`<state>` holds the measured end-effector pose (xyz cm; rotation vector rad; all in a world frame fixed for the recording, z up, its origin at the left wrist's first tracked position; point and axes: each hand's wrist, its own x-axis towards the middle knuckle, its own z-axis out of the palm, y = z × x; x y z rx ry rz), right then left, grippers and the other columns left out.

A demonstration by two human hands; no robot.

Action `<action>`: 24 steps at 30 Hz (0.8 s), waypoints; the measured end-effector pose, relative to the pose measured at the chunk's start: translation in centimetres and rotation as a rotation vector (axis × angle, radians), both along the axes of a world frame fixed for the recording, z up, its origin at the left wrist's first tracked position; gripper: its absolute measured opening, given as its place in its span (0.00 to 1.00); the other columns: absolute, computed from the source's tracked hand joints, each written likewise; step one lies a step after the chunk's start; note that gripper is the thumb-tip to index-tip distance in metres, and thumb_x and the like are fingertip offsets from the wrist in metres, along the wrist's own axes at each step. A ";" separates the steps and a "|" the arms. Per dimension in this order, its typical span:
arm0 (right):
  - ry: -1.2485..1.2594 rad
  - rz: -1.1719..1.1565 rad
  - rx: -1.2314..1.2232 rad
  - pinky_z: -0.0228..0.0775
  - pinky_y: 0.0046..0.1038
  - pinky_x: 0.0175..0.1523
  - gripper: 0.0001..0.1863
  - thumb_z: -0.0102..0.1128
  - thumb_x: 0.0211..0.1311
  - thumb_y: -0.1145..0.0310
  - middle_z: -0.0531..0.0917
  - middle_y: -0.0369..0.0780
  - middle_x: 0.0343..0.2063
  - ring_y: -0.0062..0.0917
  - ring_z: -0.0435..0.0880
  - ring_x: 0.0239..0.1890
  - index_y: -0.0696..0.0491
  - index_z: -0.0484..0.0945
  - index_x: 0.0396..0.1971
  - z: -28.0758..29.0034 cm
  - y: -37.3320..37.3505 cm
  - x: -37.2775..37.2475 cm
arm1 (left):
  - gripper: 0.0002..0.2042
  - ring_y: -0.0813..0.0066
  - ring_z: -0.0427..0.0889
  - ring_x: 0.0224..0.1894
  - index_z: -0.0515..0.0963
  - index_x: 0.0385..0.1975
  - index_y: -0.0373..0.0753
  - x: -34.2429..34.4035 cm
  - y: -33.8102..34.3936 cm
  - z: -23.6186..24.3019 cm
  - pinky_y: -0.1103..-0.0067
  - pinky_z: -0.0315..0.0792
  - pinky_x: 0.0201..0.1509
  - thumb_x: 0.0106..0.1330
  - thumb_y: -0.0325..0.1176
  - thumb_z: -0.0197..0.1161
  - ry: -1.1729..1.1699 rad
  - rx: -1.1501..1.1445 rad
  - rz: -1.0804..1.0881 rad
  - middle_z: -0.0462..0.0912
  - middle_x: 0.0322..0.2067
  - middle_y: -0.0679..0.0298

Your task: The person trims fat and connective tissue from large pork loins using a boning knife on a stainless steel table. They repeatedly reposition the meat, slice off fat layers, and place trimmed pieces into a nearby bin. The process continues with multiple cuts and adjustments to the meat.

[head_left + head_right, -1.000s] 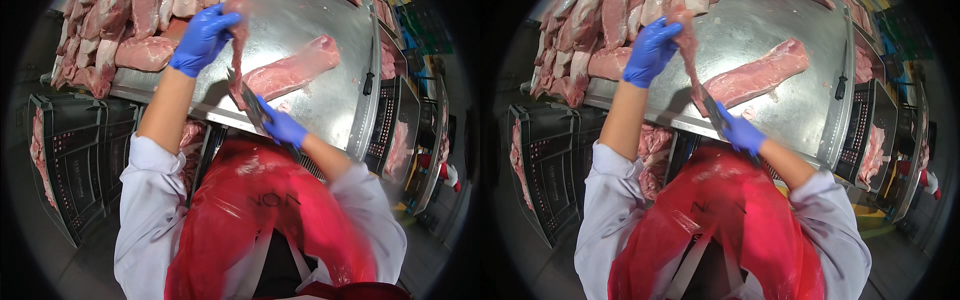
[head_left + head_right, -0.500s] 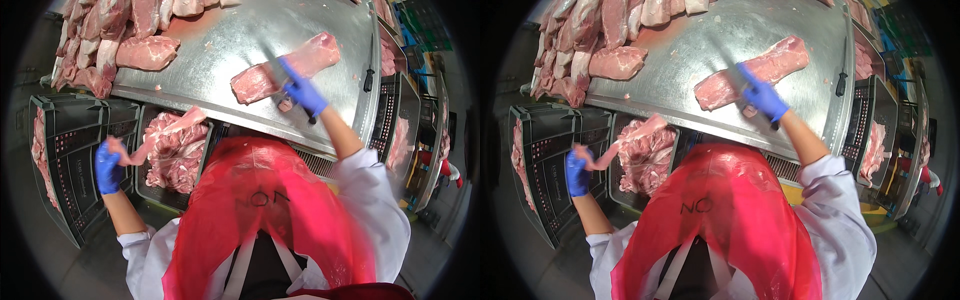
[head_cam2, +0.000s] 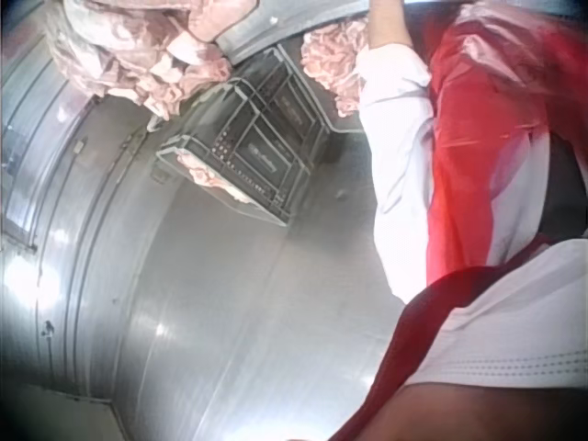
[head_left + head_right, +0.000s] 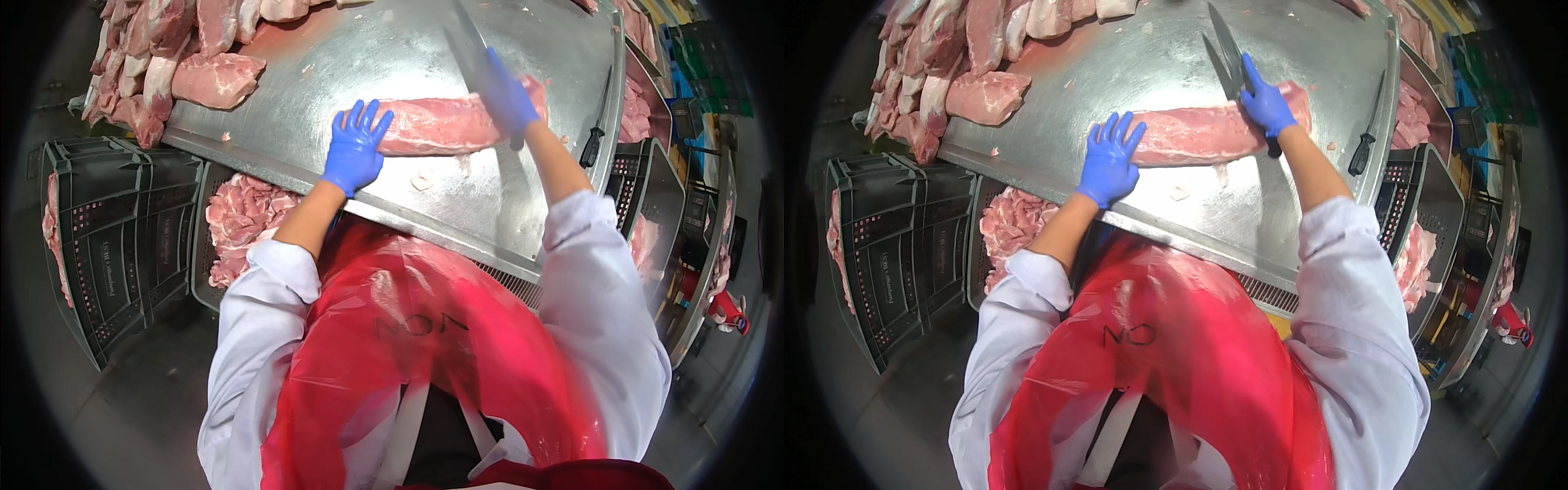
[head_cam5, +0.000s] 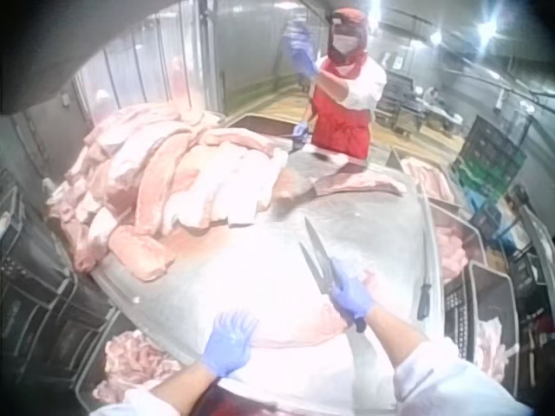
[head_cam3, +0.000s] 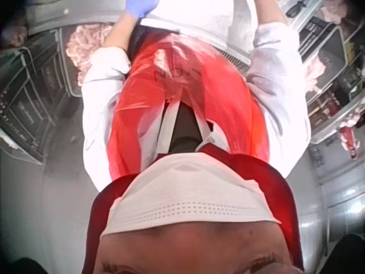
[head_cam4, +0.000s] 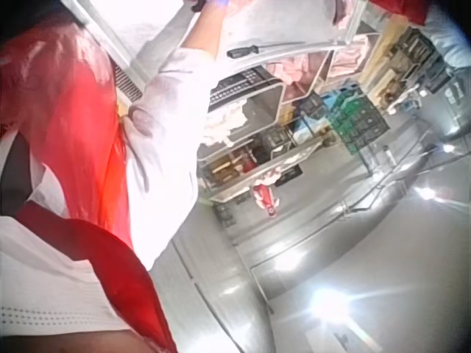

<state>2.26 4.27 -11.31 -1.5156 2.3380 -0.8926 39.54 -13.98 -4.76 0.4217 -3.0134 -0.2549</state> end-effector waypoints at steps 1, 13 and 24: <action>0.021 -0.065 -0.004 0.74 0.44 0.45 0.45 0.55 0.65 0.67 0.84 0.58 0.32 0.50 0.85 0.35 0.38 0.42 0.78 1.5 0.9 2.5 | 0.39 0.49 0.52 0.76 0.60 0.73 0.48 -0.5 -1.2 -0.5 0.51 0.44 0.77 0.56 0.33 0.57 0.009 -0.008 -0.016 0.56 0.74 0.52; -0.430 -0.619 -0.114 0.75 0.33 0.29 0.45 0.55 0.65 0.71 0.82 0.46 0.24 0.29 0.82 0.22 0.43 0.41 0.79 7.9 9.3 14.4 | 0.05 0.49 0.76 0.43 0.77 0.29 0.37 1.6 5.6 -6.9 0.61 0.73 0.45 0.53 0.22 0.56 0.254 0.335 -0.165 0.77 0.34 0.52; -0.219 0.143 0.303 0.78 0.34 0.33 0.40 0.53 0.65 0.68 0.86 0.49 0.36 0.32 0.83 0.22 0.31 0.52 0.76 12.5 -11.6 9.9 | 0.09 0.49 0.80 0.45 0.78 0.40 0.36 29.0 -14.6 -5.3 0.61 0.74 0.49 0.59 0.26 0.64 0.268 -0.044 0.722 0.80 0.40 0.50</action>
